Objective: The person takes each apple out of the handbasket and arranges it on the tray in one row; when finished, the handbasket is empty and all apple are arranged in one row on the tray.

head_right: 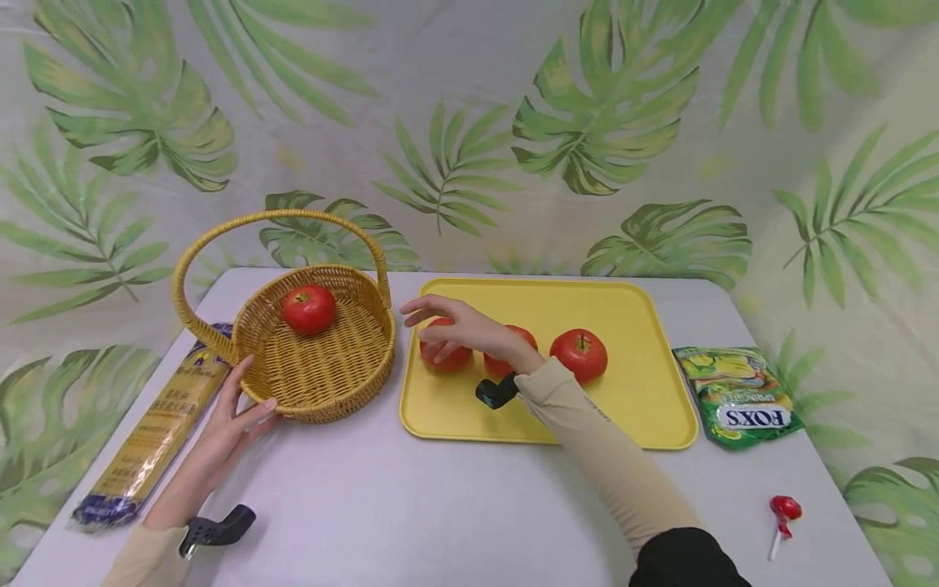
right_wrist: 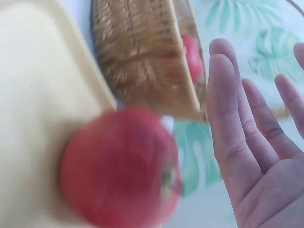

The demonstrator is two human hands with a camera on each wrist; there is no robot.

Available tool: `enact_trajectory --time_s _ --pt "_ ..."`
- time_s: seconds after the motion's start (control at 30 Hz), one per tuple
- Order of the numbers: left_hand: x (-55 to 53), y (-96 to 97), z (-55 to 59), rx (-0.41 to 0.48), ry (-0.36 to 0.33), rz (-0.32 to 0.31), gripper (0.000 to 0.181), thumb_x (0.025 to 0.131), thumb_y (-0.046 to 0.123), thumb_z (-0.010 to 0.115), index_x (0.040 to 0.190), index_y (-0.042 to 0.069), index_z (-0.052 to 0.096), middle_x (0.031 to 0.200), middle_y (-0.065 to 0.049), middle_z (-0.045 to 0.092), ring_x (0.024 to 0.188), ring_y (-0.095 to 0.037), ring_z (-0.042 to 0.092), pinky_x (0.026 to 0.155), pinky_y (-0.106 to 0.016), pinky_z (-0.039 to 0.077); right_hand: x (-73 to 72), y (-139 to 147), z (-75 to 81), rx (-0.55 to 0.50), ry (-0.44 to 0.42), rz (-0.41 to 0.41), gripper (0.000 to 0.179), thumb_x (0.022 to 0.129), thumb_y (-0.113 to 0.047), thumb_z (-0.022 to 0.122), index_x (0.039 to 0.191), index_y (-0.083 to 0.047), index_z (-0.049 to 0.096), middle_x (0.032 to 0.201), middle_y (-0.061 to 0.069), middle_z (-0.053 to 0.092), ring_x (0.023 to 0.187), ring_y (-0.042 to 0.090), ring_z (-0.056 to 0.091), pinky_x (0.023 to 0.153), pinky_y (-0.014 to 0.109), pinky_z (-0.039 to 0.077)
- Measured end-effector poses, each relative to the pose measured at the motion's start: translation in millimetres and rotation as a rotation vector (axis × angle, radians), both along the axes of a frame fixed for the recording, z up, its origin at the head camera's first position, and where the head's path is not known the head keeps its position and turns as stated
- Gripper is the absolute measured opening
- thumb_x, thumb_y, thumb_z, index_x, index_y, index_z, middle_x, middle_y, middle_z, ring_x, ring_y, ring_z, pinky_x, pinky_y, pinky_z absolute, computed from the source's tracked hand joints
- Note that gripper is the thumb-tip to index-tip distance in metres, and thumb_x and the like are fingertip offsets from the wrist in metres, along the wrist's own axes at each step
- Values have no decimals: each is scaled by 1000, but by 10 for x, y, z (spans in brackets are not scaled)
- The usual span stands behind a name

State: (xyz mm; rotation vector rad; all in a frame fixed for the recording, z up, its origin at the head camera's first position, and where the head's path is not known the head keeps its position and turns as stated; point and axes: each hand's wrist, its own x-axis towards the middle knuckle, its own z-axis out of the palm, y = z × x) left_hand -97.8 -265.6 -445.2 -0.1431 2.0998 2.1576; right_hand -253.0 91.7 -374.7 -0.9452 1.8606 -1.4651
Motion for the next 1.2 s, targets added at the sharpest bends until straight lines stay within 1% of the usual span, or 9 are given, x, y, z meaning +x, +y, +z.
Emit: enact_trajectory --time_s 0.1,0.2,0.33,0.43,0.57,0.6,0.83,1.03,1.2 --pt "0 4 0 -4 0 2 79 98 13 55 153 35 3 155 -7 -19 137 -45 17 107 -45 30 -33 -290 -3 -15 -7 28 42 98 -8 51 139 -10 44 134 15 48 92 39 63 76 49 56" --pt "1 7 2 -8 2 4 79 98 13 55 153 35 4 155 -7 -19 137 -45 17 106 -46 30 -62 -560 9 -22 -16 32 43 98 -14 53 140 -14 42 135 11 45 94 40 64 76 51 55" --pt "-4 16 8 -17 2 6 79 98 14 56 153 33 3 156 -7 -18 137 -45 18 106 -46 31 -99 -887 35 -17 -51 -3 49 97 -18 57 142 -17 39 138 8 42 94 38 64 77 50 56" --pt "-8 18 7 -23 -1 11 79 98 14 56 153 33 3 156 -6 -18 137 -45 17 106 -45 32 -143 -1114 29 -19 -100 -32 53 96 -17 57 144 -16 35 142 11 37 96 41 63 77 48 56" --pt "-7 16 3 -23 0 10 79 98 15 56 154 33 3 156 -5 -19 138 -45 16 105 -44 32 -194 -1379 9 -34 -182 -87 58 96 -12 56 148 -14 29 148 17 29 101 49 58 77 47 56" --pt "-6 16 2 -23 1 10 79 98 14 56 154 32 2 156 -5 -19 138 -45 16 106 -45 32 -200 -1434 7 -36 -200 -101 59 97 -11 56 149 -14 28 149 18 27 101 50 58 79 49 56" --pt "-1 7 8 -18 5 7 78 98 13 54 153 35 3 155 -4 -19 138 -45 15 107 -48 29 -230 -1741 -56 -25 -336 -206 69 96 -11 57 152 -23 19 153 13 19 105 52 55 90 60 46" --pt "-12 8 6 -18 3 9 78 98 13 54 153 33 2 155 -4 -19 138 -45 15 106 -49 29 -245 -1904 -192 -90 -552 -262 74 96 -10 56 153 -31 15 150 18 22 111 55 49 96 61 41" --pt "-3 10 3 -21 -5 15 78 98 13 54 154 32 2 156 -5 -19 138 -45 15 106 -49 29 -197 -2024 -288 -137 -635 -325 75 96 -9 56 153 -32 15 149 18 23 114 57 46 97 58 42"
